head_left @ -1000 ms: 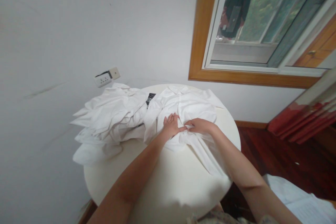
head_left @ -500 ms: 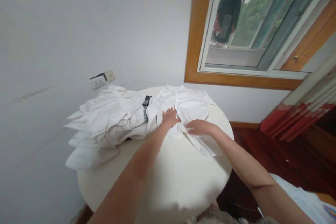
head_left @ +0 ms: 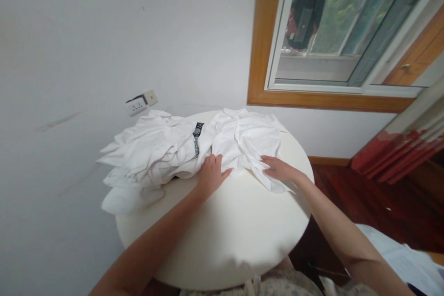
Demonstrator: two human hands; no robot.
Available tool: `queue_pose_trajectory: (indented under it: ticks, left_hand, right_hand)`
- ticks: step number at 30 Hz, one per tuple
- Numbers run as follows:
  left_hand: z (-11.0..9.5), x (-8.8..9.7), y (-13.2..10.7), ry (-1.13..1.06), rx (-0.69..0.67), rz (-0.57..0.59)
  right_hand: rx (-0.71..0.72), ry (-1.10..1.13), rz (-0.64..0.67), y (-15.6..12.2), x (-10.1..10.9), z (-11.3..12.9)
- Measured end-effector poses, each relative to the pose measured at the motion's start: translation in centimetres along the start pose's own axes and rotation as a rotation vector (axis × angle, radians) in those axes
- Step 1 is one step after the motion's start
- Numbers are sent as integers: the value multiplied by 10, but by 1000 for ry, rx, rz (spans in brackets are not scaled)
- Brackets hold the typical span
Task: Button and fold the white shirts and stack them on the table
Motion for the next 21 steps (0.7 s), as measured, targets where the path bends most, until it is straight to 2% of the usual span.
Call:
queue_pose_trajectory:
  ticks: [4,8,10,12,15,18,20,21]
  left_hand:
    - [8,-1,-7,45,147,18]
    - [10,-9,0,-140,130,106]
    - [10,-13,5,-342,109,131]
    - [13,-16,10,-613,156,149]
    - [17,-23,15,-1086,366,211]
    - [14,-28,14,-1517,627,306]
    - [6,-30,13,-1698,696,432]
    - [1,-30,12,-1746,684,511]
  right_hand:
    - [-9,-26,-34,6,7,-8]
    - [11,-119,-5,3,7,-1]
    - [-5,-188,12,-2,4,6]
    - [-63,-272,16,-8,5,14]
    - [-198,-389,8,-20,15,21]
    - [-307,-390,79,-33,25,19]
    - [-308,-345,131,-38,27,16]
    - [-289,-328,146,-39,27,16]
Point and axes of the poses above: each hand's wrist, its own y-axis towards the middle knuckle, its own x-axis out of the back of the hand, z = x × y, the point moved 5 cm from there along y, towards the middle knuckle, and after that the axes turned 13 degrees about x, right-handed, at the moved point
